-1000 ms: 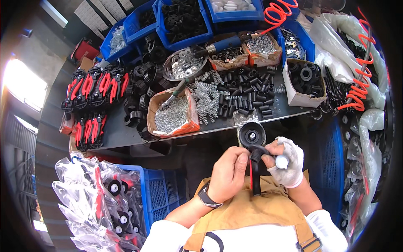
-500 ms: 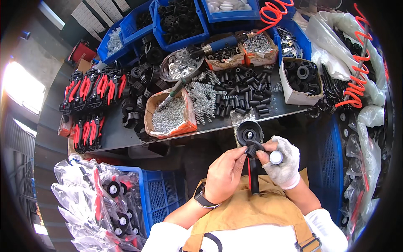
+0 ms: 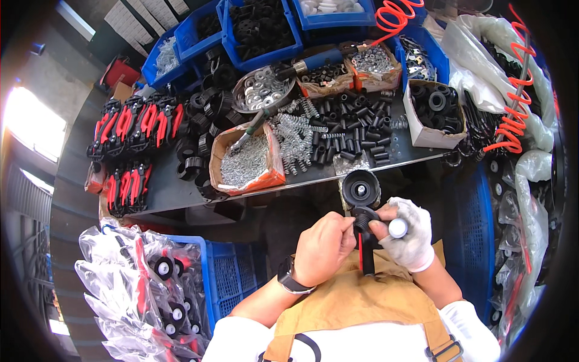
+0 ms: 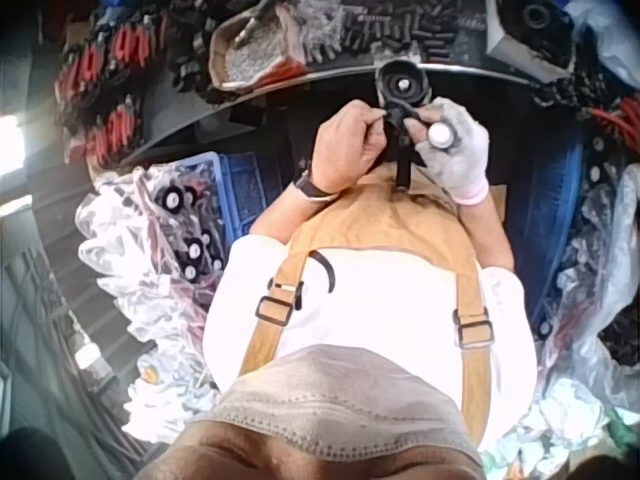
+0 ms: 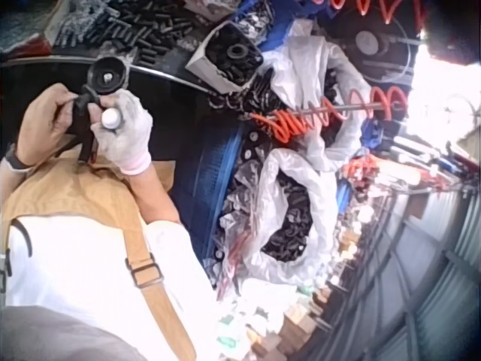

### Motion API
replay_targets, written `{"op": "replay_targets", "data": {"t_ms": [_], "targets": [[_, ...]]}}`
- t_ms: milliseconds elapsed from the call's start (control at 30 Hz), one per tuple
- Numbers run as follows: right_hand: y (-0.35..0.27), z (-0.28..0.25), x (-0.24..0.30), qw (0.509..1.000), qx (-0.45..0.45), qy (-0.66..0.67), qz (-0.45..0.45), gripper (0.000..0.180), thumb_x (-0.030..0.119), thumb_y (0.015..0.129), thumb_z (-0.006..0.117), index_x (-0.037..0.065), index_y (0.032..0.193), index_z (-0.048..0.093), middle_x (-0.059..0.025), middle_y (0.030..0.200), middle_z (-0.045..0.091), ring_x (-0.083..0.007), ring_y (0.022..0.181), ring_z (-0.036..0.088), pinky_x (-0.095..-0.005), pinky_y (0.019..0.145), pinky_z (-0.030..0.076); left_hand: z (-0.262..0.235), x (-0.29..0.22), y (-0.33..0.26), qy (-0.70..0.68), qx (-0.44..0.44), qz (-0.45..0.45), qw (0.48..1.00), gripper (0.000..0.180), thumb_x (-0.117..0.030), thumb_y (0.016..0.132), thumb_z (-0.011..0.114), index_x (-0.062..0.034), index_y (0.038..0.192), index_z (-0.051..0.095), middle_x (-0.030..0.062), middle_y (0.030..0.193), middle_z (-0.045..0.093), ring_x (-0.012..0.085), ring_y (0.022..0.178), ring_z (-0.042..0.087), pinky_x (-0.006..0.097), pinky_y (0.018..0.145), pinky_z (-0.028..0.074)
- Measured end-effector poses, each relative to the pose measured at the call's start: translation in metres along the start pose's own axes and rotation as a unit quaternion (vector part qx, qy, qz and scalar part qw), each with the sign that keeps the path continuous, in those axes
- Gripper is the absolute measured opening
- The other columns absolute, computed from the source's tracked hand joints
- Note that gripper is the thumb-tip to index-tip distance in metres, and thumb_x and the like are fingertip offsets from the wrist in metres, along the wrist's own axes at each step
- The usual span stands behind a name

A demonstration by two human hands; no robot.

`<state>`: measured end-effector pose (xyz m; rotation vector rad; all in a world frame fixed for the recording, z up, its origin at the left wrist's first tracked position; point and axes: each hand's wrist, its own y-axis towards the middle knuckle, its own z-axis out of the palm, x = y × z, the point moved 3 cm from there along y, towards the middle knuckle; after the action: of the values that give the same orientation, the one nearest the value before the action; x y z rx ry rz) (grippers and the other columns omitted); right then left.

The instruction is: The person assembles various small mechanical components by applying lubricant from a tube to seal rings and securing parts with a pneumatic screwdriver.

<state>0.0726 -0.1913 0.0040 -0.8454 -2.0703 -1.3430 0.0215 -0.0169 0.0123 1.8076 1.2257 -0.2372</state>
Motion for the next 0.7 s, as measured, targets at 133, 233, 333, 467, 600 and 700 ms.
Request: {"op": "replay_targets", "data": {"t_ms": [133, 233, 333, 467, 600, 700], "targets": [[0.000, -0.008, -0.009, 0.968, 0.047, 0.197, 0.148, 0.022, 0.000, 0.070, 0.081, -0.001, 0.086, 0.065, -0.0114, 0.077, 0.068, -0.0206, 0.068, 0.067, -0.0309, 0.062, 0.052, 0.008, 0.010, -0.010, -0.404, 0.053, -0.309, 0.859, 0.004, 0.000, 0.093, 0.056, -0.0004, 0.097, 0.057, 0.0040, 0.087, 0.059, 0.0095, 0.068, 0.054, 0.024, 0.061, 0.044], [0.004, -0.011, -0.001, 0.904, 0.012, 0.328, 0.275, 0.014, 0.000, 0.076, 0.076, -0.003, 0.084, 0.065, -0.0104, 0.077, 0.067, -0.0170, 0.069, 0.067, -0.0285, 0.063, 0.053, -0.008, 0.017, -0.012, -0.357, 0.039, -0.262, 0.896, 0.005, -0.004, 0.096, 0.054, -0.0015, 0.098, 0.057, 0.0006, 0.090, 0.057, 0.0038, 0.071, 0.049, 0.020, 0.062, 0.041], [0.002, -0.012, -0.008, 0.879, -0.006, 0.376, 0.295, 0.016, 0.003, 0.080, 0.074, -0.006, 0.087, 0.063, -0.0116, 0.081, 0.066, -0.0192, 0.068, 0.069, -0.0287, 0.063, 0.055, -0.035, 0.018, -0.002, -0.136, 0.105, -0.228, 0.958, 0.007, -0.004, 0.091, 0.059, -0.0009, 0.085, 0.059, 0.0028, 0.070, 0.058, 0.0091, 0.060, 0.051, 0.026, 0.055, 0.042], [0.003, -0.007, -0.009, 0.844, -0.027, 0.418, 0.334, 0.018, 0.007, 0.082, 0.073, -0.005, 0.091, 0.062, -0.0117, 0.080, 0.066, -0.0203, 0.066, 0.069, -0.0313, 0.059, 0.058, -0.046, 0.036, -0.010, 0.144, 0.175, -0.126, 0.966, 0.010, -0.011, 0.087, 0.067, -0.0038, 0.094, 0.066, 0.0130, 0.082, 0.063, 0.0312, 0.071, 0.060, 0.036, 0.062, 0.049], [0.007, 0.001, -0.011, 0.802, 0.011, 0.466, 0.375, 0.024, 0.010, 0.081, 0.075, -0.004, 0.093, 0.060, -0.0128, 0.081, 0.066, -0.0209, 0.064, 0.069, -0.0325, 0.056, 0.058, -0.044, 0.028, 0.000, -0.059, 0.095, -0.267, 0.957, 0.049, -0.005, 0.080, 0.076, -0.0047, 0.127, 0.060, 0.0137, 0.122, 0.061, 0.0235, 0.107, 0.061, 0.036, 0.085, 0.051], [0.014, 0.007, -0.004, 0.761, 0.027, 0.495, 0.418, 0.027, 0.012, 0.080, 0.077, -0.002, 0.093, 0.059, -0.0126, 0.081, 0.066, -0.0202, 0.062, 0.068, -0.0329, 0.055, 0.058, -0.021, 0.020, 0.007, -0.320, 0.045, -0.132, 0.937, 0.079, 0.000, 0.076, 0.080, -0.0012, 0.145, 0.041, 0.0143, 0.146, 0.046, 0.0228, 0.128, 0.051, 0.036, 0.102, 0.045]]}}
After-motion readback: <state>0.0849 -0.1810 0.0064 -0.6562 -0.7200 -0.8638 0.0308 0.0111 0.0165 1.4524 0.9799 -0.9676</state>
